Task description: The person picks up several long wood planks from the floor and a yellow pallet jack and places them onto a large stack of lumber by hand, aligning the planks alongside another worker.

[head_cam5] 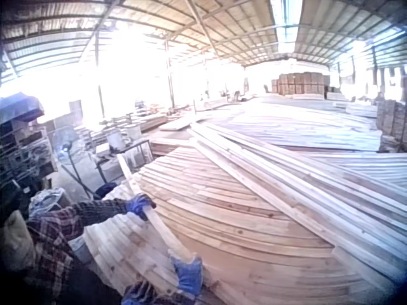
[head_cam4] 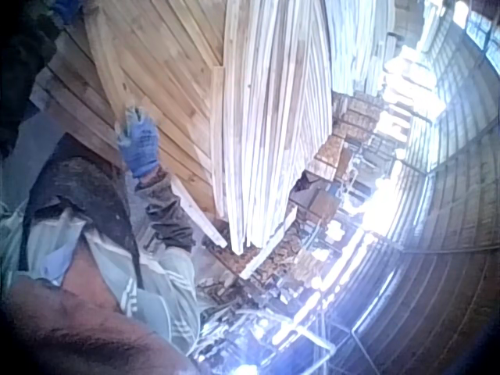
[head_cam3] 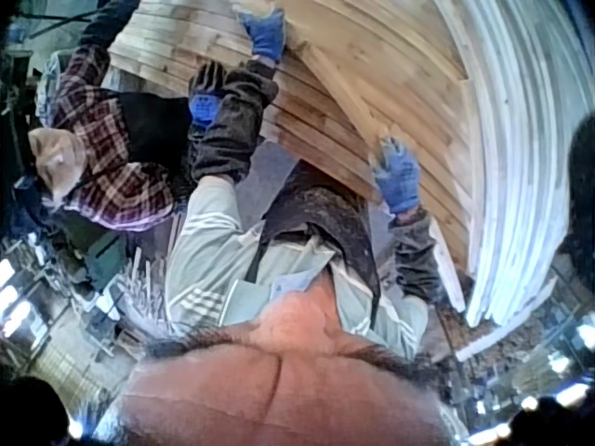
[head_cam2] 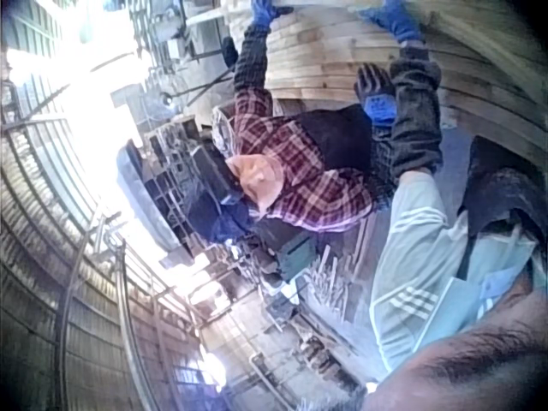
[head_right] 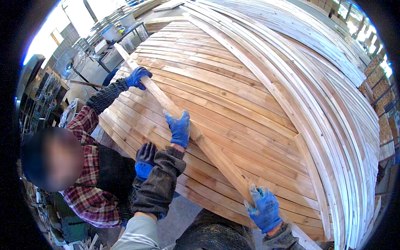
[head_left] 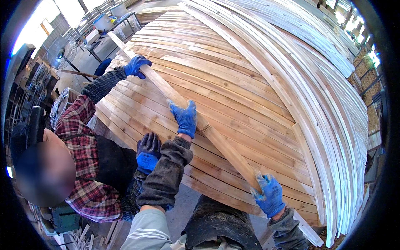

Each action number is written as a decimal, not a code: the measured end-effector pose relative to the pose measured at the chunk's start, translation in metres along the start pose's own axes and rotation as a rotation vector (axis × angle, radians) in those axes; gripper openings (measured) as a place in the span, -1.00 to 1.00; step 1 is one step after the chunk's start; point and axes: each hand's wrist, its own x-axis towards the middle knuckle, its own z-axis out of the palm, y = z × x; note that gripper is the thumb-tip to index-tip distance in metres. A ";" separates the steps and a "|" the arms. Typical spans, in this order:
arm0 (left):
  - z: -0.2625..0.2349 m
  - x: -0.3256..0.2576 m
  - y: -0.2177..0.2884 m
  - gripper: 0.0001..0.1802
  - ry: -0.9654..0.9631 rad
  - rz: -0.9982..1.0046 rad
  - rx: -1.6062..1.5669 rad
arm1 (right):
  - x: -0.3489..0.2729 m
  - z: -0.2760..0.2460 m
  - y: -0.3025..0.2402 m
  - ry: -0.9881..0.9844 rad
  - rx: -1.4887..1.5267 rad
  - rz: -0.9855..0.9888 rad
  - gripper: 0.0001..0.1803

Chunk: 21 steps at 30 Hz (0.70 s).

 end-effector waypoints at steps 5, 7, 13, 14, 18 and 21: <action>0.002 -0.002 0.001 0.05 0.021 0.027 0.063 | 0.004 -0.008 0.000 -0.050 -0.033 -0.014 -0.35; 0.000 0.001 -0.005 0.05 0.017 0.011 0.064 | 0.004 -0.007 -0.001 -0.010 -0.054 -0.049 -0.34; 0.004 -0.003 -0.004 0.06 0.003 0.040 0.052 | -0.003 -0.002 -0.002 0.008 0.016 -0.017 -0.34; 0.005 -0.004 -0.003 0.06 0.004 0.053 0.044 | -0.004 0.000 -0.002 0.021 0.028 -0.019 -0.34; -0.002 0.004 -0.011 0.05 0.009 0.037 0.070 | -0.002 0.001 -0.003 0.006 0.025 -0.009 -0.35; -0.004 0.006 -0.010 0.04 0.036 0.052 0.064 | 0.001 0.002 -0.004 -0.009 0.022 0.001 -0.36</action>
